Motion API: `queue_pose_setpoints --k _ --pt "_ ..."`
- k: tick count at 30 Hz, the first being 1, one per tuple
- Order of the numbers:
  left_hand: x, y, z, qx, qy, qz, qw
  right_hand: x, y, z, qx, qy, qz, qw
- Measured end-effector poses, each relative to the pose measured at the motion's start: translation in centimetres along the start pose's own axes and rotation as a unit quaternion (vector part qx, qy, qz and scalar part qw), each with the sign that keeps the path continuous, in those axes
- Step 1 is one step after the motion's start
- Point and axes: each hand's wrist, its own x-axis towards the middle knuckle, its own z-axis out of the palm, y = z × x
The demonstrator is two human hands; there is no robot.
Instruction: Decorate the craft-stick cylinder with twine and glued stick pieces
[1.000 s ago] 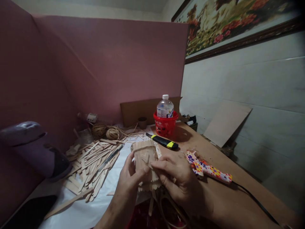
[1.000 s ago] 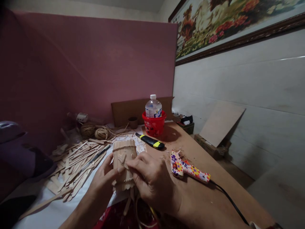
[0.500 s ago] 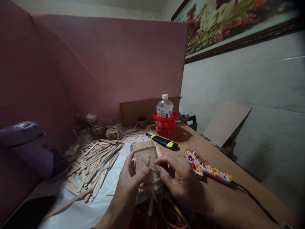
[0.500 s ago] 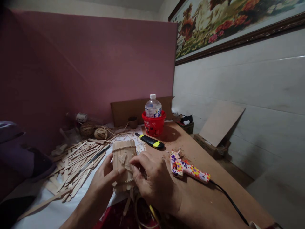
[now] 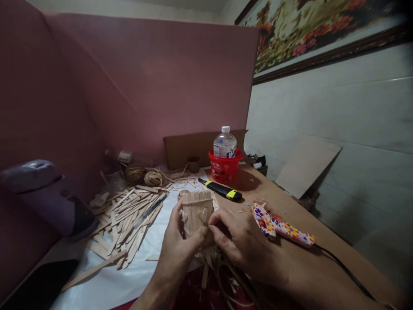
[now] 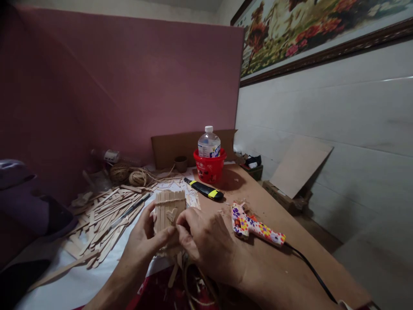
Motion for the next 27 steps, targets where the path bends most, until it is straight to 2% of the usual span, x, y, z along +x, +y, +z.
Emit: queue_pose_setpoints --k 5,9,12,15,19,21,22,24,27 --pt "0.2 -0.4 -0.1 -0.009 0.022 -0.040 0.999 0.2 -0.1 0.1 -0.013 0.004 0.015 1.000" --pt "0.4 -0.6 -0.1 -0.064 0.035 -0.063 0.995 0.1 0.4 0.5 -0.012 0.033 0.026 0.999" --pt "0.5 -0.5 -0.1 -0.098 0.044 -0.082 0.991 0.4 0.8 0.7 -0.007 0.109 0.043 0.993" --pt "0.7 -0.3 -0.3 -0.110 0.064 -0.101 0.987 1.0 1.2 0.3 0.066 0.204 0.078 0.974" --pt "0.9 -0.1 -0.9 -0.108 0.093 -0.105 0.984 1.8 1.3 -0.9 0.210 0.348 0.110 0.907" --pt "1.0 0.1 -1.0 -0.118 0.093 -0.095 0.984 1.8 1.2 -1.5 0.242 0.378 0.107 0.887" --pt "1.0 0.2 -1.0 -0.124 0.094 -0.091 0.984 1.7 1.0 -1.7 0.246 0.371 0.108 0.889" --pt "0.9 0.3 -0.9 -0.132 0.093 -0.086 0.983 1.5 0.8 -1.9 0.217 0.312 0.114 0.918" --pt "0.7 0.5 -0.7 -0.145 0.078 -0.082 0.983 1.1 0.4 -1.8 0.108 0.152 0.117 0.976"
